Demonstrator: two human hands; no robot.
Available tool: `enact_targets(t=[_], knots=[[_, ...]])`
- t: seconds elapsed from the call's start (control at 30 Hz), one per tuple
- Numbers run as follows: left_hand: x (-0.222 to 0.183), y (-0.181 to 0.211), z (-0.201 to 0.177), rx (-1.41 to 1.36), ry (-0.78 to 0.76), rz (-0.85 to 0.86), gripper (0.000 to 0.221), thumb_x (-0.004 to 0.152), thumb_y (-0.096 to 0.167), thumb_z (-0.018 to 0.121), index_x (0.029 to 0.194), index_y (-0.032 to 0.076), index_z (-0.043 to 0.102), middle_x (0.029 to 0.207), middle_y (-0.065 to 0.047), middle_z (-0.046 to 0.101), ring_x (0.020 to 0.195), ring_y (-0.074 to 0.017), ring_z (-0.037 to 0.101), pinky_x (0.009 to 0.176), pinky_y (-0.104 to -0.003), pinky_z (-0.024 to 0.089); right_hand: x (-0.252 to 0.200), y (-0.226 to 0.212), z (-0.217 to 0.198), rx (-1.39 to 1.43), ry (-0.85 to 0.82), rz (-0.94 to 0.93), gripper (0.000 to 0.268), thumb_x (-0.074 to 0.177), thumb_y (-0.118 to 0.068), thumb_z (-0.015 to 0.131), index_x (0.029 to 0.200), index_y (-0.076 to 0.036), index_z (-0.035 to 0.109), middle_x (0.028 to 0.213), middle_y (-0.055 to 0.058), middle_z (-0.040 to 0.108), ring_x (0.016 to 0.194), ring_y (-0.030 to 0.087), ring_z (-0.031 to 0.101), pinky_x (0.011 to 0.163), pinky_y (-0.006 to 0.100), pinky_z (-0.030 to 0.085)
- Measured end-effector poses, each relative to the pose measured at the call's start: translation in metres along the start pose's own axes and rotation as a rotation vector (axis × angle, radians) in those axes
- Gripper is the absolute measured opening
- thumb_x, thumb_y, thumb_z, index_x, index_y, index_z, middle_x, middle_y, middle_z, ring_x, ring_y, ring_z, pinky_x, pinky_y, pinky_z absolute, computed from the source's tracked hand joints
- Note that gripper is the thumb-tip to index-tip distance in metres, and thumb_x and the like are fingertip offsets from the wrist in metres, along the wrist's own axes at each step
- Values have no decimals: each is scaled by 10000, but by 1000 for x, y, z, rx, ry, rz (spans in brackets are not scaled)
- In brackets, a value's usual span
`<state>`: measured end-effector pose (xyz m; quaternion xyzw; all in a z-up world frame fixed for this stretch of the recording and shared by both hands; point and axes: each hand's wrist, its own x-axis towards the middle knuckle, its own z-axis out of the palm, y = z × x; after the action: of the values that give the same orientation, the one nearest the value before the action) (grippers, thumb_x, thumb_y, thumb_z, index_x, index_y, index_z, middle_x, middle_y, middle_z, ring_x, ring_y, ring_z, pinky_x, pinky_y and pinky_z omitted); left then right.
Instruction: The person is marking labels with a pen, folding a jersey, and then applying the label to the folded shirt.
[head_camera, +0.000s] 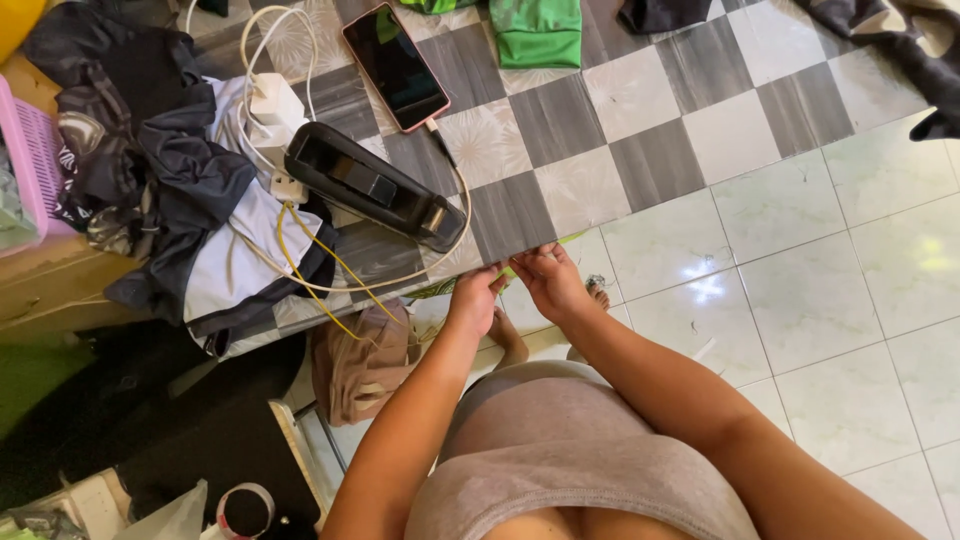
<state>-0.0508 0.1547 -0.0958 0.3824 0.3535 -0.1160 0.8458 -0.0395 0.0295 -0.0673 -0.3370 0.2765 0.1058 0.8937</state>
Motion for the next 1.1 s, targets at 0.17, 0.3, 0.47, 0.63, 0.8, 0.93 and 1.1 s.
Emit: enact_targets(t=[0.17,0.3,0.47,0.63,0.8,0.93,1.1], knots=[[6,-9,-7,-1,1,-1,45,844,11,620,864,-30,615,908,-101,553,916,-228,596,911,-380,522,-19,-11,16,35,8,30,250,779,93,576,804,-127,458,781,33,551,899,224,664,906,427,535],[-5,3,5,-18,7,-31,38,858,28,610,857,-9,603,886,-92,562,893,-223,604,894,-364,533,-19,-11,18,81,3,46,234,787,95,567,785,-115,463,756,42,561,897,237,682,921,438,532],[-3,2,-1,-67,-13,-38,33,847,-5,609,820,-23,607,853,-125,594,880,-266,632,891,-423,532,-28,-13,21,121,41,63,216,801,81,571,797,-113,476,797,55,597,926,252,684,924,451,535],[4,-4,-11,-69,-60,-53,63,855,5,592,811,33,626,883,-143,645,919,-270,646,910,-388,512,-37,-20,25,157,71,87,207,809,75,582,808,-113,496,841,86,609,968,290,672,943,476,515],[11,-8,-20,-64,-80,-73,79,869,29,577,826,50,640,916,-148,681,921,-259,657,915,-384,515,-51,-27,30,117,97,128,179,831,48,547,792,-105,463,1103,163,601,1125,320,600,999,474,480],[5,-4,-16,-54,-108,-88,94,883,43,560,847,50,646,959,-158,693,942,-257,662,917,-379,512,-36,-18,22,119,93,136,198,827,52,568,791,-110,460,1097,170,587,1121,326,596,1007,481,465],[-6,6,-1,-68,-52,-87,83,863,-5,566,811,33,618,865,-100,666,922,-241,650,952,-456,484,2,11,5,135,50,109,208,829,78,521,834,-122,465,781,59,560,812,205,644,852,391,578]])
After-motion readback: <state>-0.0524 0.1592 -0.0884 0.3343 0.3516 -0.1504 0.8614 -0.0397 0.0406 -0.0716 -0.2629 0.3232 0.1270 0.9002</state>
